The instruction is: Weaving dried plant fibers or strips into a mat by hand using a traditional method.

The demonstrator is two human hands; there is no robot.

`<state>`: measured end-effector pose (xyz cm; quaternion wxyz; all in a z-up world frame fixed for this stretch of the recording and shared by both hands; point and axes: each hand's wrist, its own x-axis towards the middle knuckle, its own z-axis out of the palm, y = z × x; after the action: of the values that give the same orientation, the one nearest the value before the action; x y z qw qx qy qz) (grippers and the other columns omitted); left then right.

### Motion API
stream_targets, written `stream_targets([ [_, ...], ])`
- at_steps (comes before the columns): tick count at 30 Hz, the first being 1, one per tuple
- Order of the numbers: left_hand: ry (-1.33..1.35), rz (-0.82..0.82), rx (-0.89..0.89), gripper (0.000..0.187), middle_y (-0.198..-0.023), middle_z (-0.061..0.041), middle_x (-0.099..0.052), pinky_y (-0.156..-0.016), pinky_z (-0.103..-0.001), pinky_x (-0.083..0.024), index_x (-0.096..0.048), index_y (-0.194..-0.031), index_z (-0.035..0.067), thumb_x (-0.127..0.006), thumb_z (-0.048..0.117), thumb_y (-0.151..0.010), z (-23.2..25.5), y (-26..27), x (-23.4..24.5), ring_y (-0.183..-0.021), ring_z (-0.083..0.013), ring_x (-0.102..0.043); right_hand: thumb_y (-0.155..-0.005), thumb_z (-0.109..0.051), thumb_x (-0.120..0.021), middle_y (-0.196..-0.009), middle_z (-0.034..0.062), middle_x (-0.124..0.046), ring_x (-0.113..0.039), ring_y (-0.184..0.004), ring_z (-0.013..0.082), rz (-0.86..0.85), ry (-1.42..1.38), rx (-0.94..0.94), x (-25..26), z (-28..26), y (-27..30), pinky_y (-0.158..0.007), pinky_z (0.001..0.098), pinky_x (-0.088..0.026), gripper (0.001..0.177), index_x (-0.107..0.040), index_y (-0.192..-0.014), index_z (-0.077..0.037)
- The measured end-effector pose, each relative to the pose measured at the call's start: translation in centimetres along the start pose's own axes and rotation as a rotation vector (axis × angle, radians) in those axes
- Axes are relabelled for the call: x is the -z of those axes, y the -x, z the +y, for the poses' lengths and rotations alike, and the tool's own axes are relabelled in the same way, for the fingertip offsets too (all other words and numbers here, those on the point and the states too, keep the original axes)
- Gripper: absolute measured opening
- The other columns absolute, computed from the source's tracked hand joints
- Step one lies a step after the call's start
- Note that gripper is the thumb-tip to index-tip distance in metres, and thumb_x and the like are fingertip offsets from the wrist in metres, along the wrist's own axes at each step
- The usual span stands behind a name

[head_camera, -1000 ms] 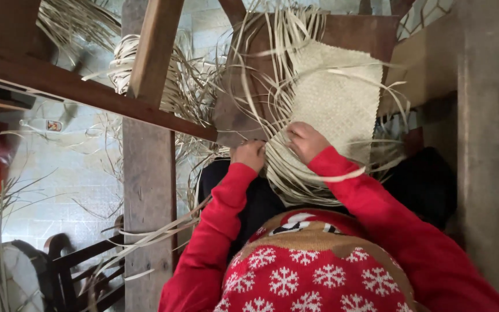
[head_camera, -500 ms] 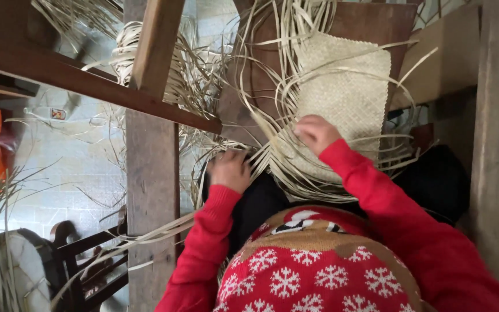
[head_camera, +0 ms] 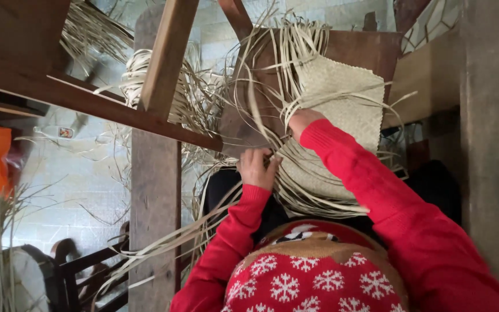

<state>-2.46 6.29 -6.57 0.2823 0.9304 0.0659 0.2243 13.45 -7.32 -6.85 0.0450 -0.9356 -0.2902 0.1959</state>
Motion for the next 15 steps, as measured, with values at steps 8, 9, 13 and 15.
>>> stream_targets([
  [8,0.411,-0.134,-0.121,0.026,-0.087,-0.010,-0.055,-0.077,-0.038,-0.047,-0.062,-0.095,0.008,-0.050,-0.002,-0.075,2.2,-2.1,-4.1,-0.085,-0.0318,-0.057,-0.073,-0.034,-0.061,-0.074,0.0070,-0.063,-0.060,-0.082,0.0257,0.264,-0.548,-0.006,-1.4,0.6,2.5,-0.073,0.0391,-0.049,0.021,-0.067,-0.078,-0.014],
  [9,0.384,-0.230,-0.025,0.034,-0.091,-0.016,-0.054,-0.080,-0.042,-0.046,-0.061,-0.102,0.005,-0.048,-0.005,-0.072,1.1,-2.1,-5.7,-0.089,-0.0379,-0.055,-0.076,-0.027,-0.064,-0.072,0.0070,-0.059,-0.059,-0.080,0.0228,0.379,-0.797,0.016,-1.7,0.9,3.1,-0.072,0.0354,-0.048,0.013,-0.066,-0.078,-0.014],
  [13,0.484,-0.293,0.158,0.028,-0.090,-0.019,-0.055,-0.078,-0.040,-0.047,-0.062,-0.102,-0.001,-0.052,-0.005,-0.076,-1.5,-3.1,-9.7,-0.088,-0.0376,-0.058,-0.076,-0.023,-0.065,-0.079,0.0000,-0.056,-0.055,-0.083,0.0143,0.425,-0.935,0.044,-3.5,1.6,4.7,-0.078,0.0303,-0.046,0.008,-0.066,-0.084,-0.022],
  [15,0.833,-0.284,0.417,0.021,-0.091,-0.018,-0.062,-0.070,-0.036,-0.049,-0.067,-0.096,0.006,-0.061,0.002,-0.077,-1.1,-4.3,-9.3,-0.078,-0.0275,-0.063,-0.079,-0.016,-0.064,-0.085,0.0070,-0.057,-0.055,-0.087,0.0230,0.488,-0.957,0.161,-4.4,1.4,5.0,-0.080,0.0357,-0.046,0.014,-0.065,-0.092,-0.013],
])
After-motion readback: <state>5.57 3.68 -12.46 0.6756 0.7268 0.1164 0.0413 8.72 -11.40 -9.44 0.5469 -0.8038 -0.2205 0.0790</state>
